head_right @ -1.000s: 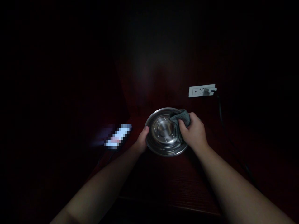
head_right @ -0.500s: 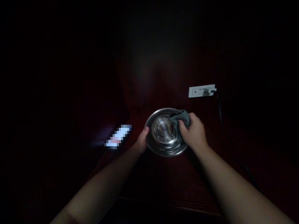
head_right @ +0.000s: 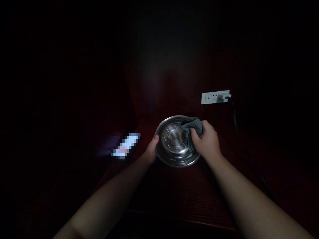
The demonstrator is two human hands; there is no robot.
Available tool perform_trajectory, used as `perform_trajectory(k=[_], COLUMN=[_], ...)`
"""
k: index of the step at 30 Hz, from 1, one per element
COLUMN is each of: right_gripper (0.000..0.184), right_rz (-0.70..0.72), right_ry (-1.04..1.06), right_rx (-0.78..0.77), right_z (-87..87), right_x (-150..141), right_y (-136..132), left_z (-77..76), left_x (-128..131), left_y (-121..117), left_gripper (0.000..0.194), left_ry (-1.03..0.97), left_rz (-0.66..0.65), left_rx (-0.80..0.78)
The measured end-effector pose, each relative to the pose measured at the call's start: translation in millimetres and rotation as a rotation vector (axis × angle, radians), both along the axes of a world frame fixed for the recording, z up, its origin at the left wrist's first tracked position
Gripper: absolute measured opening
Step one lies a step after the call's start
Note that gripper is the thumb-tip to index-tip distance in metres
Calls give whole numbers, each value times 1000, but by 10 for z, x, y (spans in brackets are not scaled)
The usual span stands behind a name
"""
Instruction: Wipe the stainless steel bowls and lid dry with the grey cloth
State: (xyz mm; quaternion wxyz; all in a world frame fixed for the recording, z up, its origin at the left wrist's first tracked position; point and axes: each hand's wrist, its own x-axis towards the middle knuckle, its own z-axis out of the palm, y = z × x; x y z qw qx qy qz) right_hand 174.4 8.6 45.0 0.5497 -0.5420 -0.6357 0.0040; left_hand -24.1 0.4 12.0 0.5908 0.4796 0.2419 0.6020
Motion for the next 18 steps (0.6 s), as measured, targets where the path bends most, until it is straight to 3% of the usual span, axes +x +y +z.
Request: perform_trajectory(k=[18], right_gripper=[18], right_rz=[17], right_ry=[11], right_rx=[-3], right_z=[15], right_x=[-3], right_y=[-18], left_z=[-23], left_x=[-5], left_y=[26], left_gripper=[51], left_ry=[-7], left_rz=[-1], left_rx=[-7])
